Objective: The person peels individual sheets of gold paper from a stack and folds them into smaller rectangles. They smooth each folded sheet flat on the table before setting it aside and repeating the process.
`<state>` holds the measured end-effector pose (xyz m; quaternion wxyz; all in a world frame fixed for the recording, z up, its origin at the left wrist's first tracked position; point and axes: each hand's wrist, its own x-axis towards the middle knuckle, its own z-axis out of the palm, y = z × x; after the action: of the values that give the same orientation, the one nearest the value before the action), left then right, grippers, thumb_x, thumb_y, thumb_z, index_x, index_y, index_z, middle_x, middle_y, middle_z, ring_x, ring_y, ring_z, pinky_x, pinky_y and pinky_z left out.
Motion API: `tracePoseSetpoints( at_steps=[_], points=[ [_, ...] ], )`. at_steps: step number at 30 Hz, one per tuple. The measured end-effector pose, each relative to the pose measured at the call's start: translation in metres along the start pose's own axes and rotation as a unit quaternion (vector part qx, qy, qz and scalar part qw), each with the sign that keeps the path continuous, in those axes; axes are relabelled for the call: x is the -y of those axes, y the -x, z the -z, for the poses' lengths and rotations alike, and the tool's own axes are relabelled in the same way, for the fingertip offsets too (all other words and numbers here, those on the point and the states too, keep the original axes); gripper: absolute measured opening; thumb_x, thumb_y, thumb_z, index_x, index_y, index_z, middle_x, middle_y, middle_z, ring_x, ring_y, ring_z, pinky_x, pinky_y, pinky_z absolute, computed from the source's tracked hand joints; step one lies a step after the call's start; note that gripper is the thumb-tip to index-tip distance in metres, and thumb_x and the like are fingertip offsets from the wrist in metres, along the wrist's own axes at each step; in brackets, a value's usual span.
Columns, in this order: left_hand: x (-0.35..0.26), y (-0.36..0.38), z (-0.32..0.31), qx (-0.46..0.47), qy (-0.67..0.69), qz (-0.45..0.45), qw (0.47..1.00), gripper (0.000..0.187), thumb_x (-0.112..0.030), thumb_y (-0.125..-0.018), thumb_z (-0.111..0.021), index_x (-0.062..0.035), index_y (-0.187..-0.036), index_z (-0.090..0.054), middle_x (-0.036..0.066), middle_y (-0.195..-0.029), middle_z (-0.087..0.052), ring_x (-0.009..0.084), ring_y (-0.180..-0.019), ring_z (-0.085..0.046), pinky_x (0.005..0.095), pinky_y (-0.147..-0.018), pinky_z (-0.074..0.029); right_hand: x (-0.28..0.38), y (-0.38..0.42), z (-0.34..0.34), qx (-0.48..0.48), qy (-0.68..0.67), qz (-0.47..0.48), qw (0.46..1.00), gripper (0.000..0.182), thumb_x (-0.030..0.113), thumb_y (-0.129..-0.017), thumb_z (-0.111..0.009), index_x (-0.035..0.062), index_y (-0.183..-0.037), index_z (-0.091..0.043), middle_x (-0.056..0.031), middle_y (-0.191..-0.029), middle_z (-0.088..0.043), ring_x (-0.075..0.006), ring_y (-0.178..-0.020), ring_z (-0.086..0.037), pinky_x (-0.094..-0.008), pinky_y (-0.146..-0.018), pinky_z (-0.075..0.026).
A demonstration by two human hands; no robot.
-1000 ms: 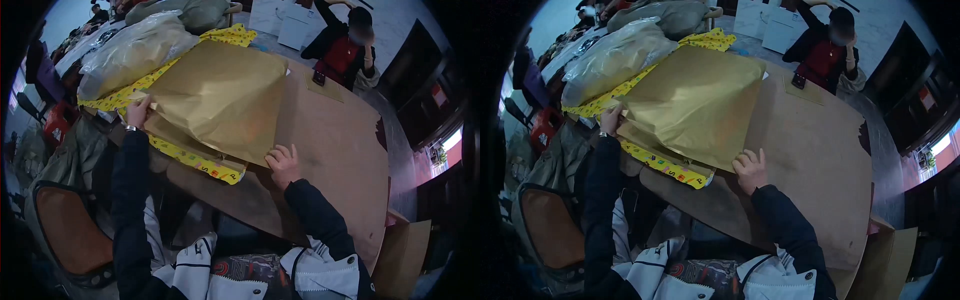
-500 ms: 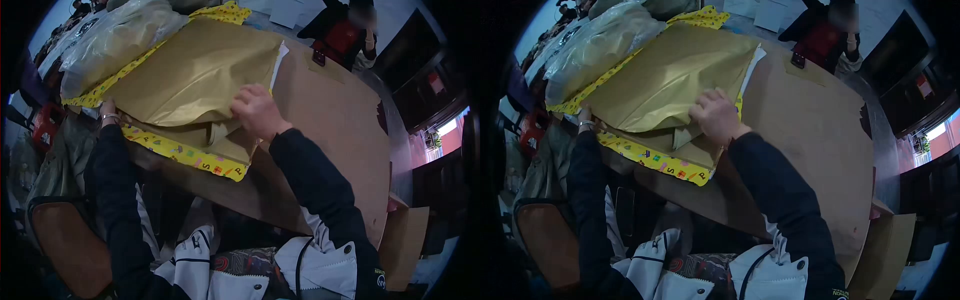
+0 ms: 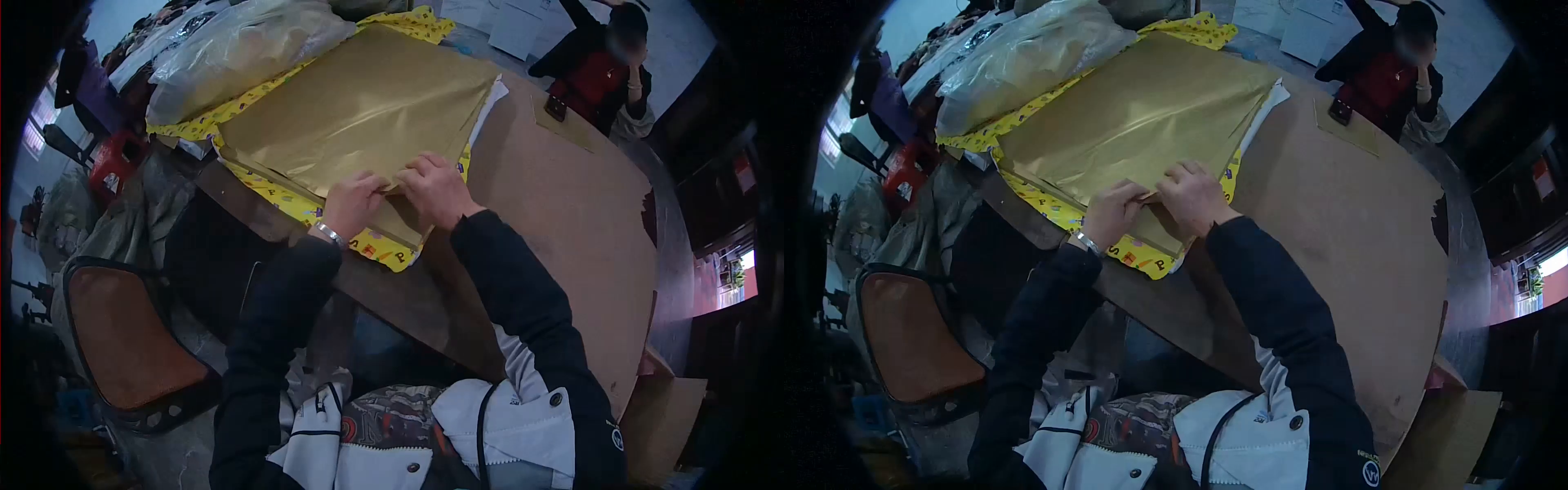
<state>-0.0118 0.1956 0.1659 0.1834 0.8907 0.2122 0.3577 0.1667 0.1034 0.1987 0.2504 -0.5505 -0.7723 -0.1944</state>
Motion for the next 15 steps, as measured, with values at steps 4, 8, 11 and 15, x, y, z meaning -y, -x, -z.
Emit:
tracePoseSetpoints(
  at_steps=[4, 8, 11, 15],
  points=[
    [-0.012, 0.011, -0.009, 0.037, -0.044, 0.000, 0.998, 0.011, -0.016, -0.081, -0.067, -0.0084, -0.088, -0.070, 0.007, -0.084, -0.065, 0.0287, -0.083, -0.062, 0.0377, -0.071, -0.050, 0.013, 0.057, 0.003, -0.016, -0.090, -0.066, 0.994, 0.021, 0.015, -0.076, -0.070, 0.0066, -0.095, -0.064, -0.0111, -0.099, -0.061, -0.0310, -0.099, -0.058, -0.0397, -0.087, -0.049],
    [-0.020, 0.021, -0.021, -0.004, -0.054, -0.022, 0.998, 0.011, -0.017, -0.079, -0.069, -0.0081, -0.086, -0.071, 0.009, -0.088, -0.065, 0.0296, -0.087, -0.060, 0.0389, -0.076, -0.049, 0.024, 0.094, 0.001, -0.008, -0.090, -0.067, 0.994, 0.030, 0.018, -0.077, -0.070, 0.0060, -0.103, -0.061, -0.0140, -0.111, -0.057, -0.0334, -0.108, -0.054, -0.0415, -0.093, -0.046],
    [-0.023, 0.021, -0.027, -0.023, -0.037, -0.011, 0.999, 0.012, -0.016, -0.079, -0.070, -0.0071, -0.086, -0.071, 0.009, -0.088, -0.065, 0.0291, -0.085, -0.060, 0.0386, -0.075, -0.049, 0.021, 0.106, 0.008, 0.005, -0.109, -0.058, 0.992, 0.036, 0.021, -0.077, -0.070, 0.0074, -0.108, -0.059, -0.0138, -0.114, -0.057, -0.0340, -0.111, -0.052, -0.0432, -0.095, -0.043],
    [-0.031, 0.022, -0.032, -0.028, 0.034, 0.103, 0.994, 0.014, -0.018, -0.082, -0.069, -0.0048, -0.088, -0.070, 0.012, -0.082, -0.063, 0.0308, -0.078, -0.060, 0.0372, -0.070, -0.048, 0.015, 0.123, 0.024, 0.052, -0.086, -0.037, 0.994, 0.031, 0.022, -0.075, -0.070, 0.0088, -0.102, -0.062, -0.0124, -0.110, -0.058, -0.0323, -0.111, -0.052, -0.0434, -0.093, -0.043]
  ],
)
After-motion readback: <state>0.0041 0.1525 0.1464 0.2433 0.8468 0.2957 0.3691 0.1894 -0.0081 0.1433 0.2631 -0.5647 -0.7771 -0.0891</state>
